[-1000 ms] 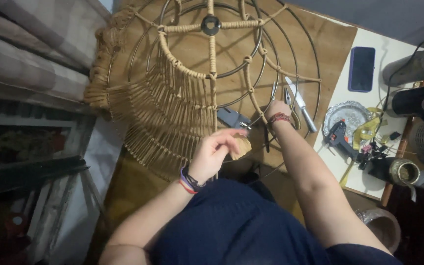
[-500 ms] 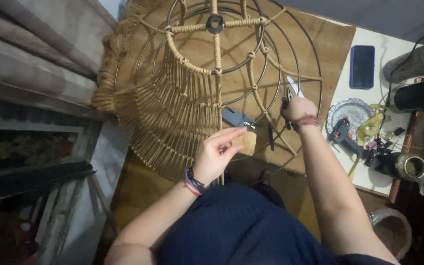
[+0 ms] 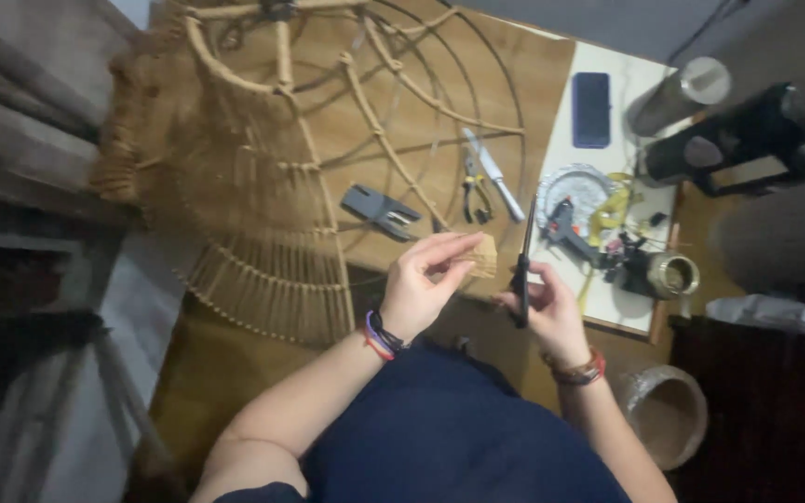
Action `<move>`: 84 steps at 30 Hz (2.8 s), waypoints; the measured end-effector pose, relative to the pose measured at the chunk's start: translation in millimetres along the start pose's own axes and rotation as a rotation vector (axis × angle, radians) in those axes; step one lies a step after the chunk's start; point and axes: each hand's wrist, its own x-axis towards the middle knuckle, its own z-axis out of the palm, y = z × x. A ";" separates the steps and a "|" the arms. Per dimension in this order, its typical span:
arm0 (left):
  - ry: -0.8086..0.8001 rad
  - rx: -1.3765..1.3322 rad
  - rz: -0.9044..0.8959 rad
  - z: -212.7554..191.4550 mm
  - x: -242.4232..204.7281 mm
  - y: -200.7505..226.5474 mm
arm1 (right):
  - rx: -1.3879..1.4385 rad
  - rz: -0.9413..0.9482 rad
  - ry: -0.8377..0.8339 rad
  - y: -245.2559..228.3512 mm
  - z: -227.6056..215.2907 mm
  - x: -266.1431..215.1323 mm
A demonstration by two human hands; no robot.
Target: The person is cutting thin wicker strips with scissors and preparing them for assembly on a larger wicker furniture frame.
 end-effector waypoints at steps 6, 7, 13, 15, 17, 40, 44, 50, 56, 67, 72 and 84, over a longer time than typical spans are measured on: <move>0.091 -0.133 -0.002 79.8 -17.5 -1.3 | 0.126 -0.154 -0.037 11.2 -44.2 -41.8; 0.101 -0.135 0.000 91.6 -21.6 0.8 | 0.121 -0.156 -0.047 15.3 -54.4 -47.5; 0.151 -0.084 0.018 146.9 -51.6 6.3 | 0.131 -0.164 -0.203 26.6 -89.1 -73.7; 0.182 -0.020 0.030 161.4 -64.0 7.6 | 0.044 -0.208 -0.159 26.3 -97.0 -81.2; 0.207 -0.021 0.040 173.6 -74.6 9.2 | 0.053 -0.223 -0.154 35.2 -103.5 -88.0; 0.318 -0.019 0.086 196.4 -129.2 28.9 | 0.032 -0.269 -0.115 13.9 -110.0 -127.8; 0.344 -0.026 0.072 195.4 -137.3 30.6 | 0.041 -0.277 -0.128 18.7 -107.9 -131.9; 0.350 -0.021 0.068 195.3 -146.1 29.0 | 0.062 -0.290 -0.155 20.3 -105.1 -136.4; 0.354 -0.010 0.068 195.6 -150.9 34.6 | 0.082 -0.270 -0.177 19.4 -104.4 -140.5; 0.352 0.021 0.034 202.7 -158.6 26.4 | 0.050 -0.249 -0.163 35.0 -112.8 -137.3; 0.346 0.000 0.017 203.0 -157.9 30.3 | 0.052 -0.225 -0.154 33.4 -111.1 -137.4; 0.182 0.017 -0.031 188.1 -158.8 23.9 | 0.239 -0.192 -0.193 29.1 -114.4 -119.6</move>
